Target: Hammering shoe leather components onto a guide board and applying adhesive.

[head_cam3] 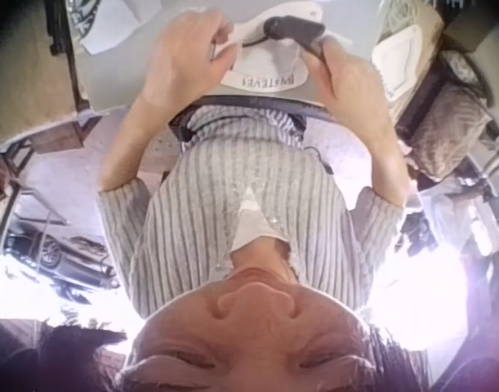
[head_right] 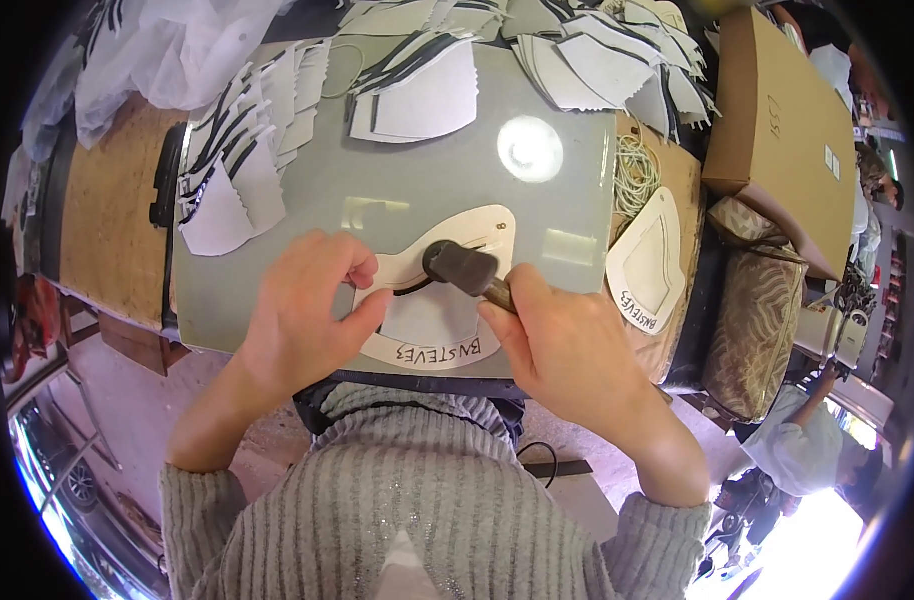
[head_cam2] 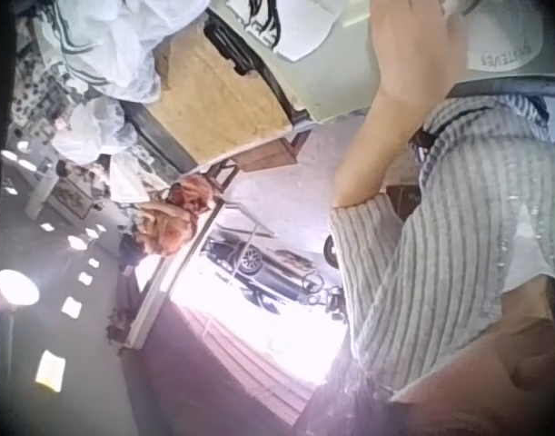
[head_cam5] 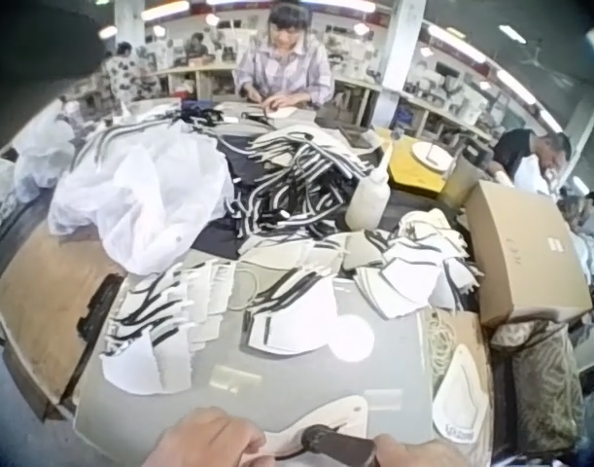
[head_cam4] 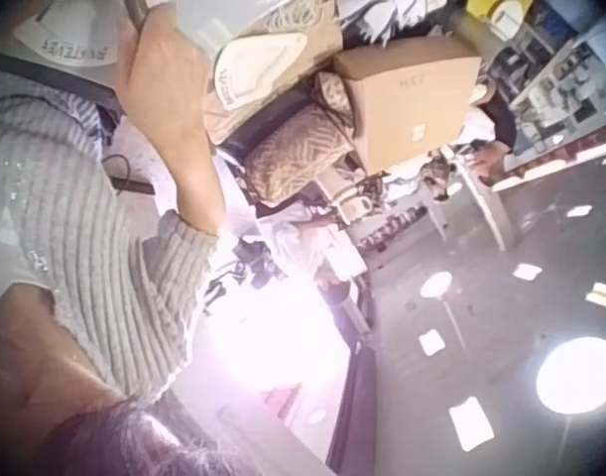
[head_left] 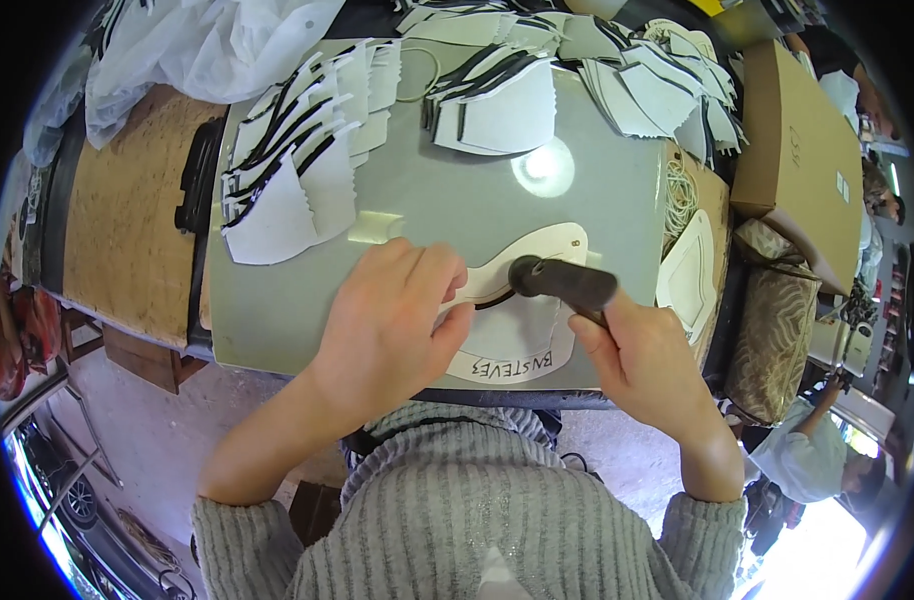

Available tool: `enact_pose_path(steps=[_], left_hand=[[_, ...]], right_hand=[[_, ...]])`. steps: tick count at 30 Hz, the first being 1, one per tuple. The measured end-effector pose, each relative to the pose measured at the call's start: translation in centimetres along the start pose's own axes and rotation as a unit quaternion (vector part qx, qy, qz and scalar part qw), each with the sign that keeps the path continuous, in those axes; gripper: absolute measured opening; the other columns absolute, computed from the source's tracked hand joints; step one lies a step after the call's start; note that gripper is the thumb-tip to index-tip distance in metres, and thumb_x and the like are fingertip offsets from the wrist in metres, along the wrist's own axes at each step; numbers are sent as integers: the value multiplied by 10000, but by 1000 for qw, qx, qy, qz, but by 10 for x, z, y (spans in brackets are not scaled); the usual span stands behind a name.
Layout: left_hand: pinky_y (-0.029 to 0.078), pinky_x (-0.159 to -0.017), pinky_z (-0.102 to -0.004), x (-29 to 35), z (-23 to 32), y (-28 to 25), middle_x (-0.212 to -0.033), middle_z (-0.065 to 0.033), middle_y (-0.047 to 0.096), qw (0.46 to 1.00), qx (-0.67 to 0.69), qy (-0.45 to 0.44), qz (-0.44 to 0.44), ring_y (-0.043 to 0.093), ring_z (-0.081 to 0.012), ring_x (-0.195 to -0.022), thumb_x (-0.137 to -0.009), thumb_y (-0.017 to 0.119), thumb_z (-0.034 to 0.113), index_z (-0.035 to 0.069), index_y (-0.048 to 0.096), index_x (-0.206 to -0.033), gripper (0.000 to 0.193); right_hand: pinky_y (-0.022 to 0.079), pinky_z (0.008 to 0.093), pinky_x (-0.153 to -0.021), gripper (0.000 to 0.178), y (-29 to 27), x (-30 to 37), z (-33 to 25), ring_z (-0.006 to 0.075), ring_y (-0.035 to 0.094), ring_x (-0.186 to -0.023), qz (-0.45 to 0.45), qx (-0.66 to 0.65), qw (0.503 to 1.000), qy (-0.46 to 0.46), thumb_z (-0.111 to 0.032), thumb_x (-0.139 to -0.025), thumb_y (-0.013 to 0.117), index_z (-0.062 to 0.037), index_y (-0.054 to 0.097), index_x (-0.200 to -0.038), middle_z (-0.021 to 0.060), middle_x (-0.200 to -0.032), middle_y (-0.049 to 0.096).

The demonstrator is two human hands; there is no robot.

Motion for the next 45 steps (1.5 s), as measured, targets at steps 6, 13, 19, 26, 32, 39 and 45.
enact_pose_path(steps=[6,13,19,26,32,39,45], left_hand=[[491,-614,-351,-9,-4,0,-762,-87,580,997,7,-45,-64,605,-250,-687,-739,727,39,52,539,-853,220],[495,-642,-340,-18,-5,-4,-769,-85,578,992,27,-61,-107,607,-241,-717,-750,708,36,35,538,-866,205],[464,-684,-418,-13,-10,-9,-763,-124,584,982,140,-50,-117,598,-315,-754,-772,650,38,40,523,-905,184],[491,-721,-377,6,3,-5,-825,-103,607,996,83,-30,-17,613,-292,-789,-777,682,35,39,587,-919,171],[530,-830,-380,-28,47,25,-1018,-100,658,962,8,272,-35,639,-268,-991,-743,665,22,39,634,-1024,283],[541,-874,-391,-24,40,47,-1053,-110,667,908,-36,404,-110,646,-288,-1028,-746,678,93,43,629,-1016,279],[480,-805,-333,-34,52,61,-809,-39,536,884,-16,457,-100,569,-213,-848,-738,610,162,101,532,-820,128]], right_hand=[[457,442,-494,260,5,7,0,355,600,-513,-39,26,999,13,-235,-945,618,-16,498,-873,145,-554,557],[446,434,-447,284,11,8,-20,322,600,-489,-41,94,994,-48,-262,-939,627,-37,488,-838,117,-594,575],[449,430,-451,291,15,4,-25,311,607,-499,-18,67,996,-51,-271,-951,607,-30,490,-838,115,-607,588],[432,312,-456,259,9,2,34,157,570,-468,-23,-391,906,161,-223,-998,561,-23,489,-850,55,-591,568],[470,294,-502,184,20,-6,46,143,601,-514,74,-414,889,180,-142,-966,558,8,504,-874,69,-650,616],[485,304,-489,106,29,-7,50,164,629,-527,108,-509,832,192,-32,-904,538,16,499,-991,91,-709,642],[425,253,-419,92,31,2,47,112,595,-505,117,-488,847,177,-28,-928,536,5,493,-1002,86,-723,649]])
Point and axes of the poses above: each hand's wrist, its own x-axis away from the middle knuckle, its own y-axis out of the palm, z = x × y, the point moved 4 cm from there along -x, towards the middle knuckle
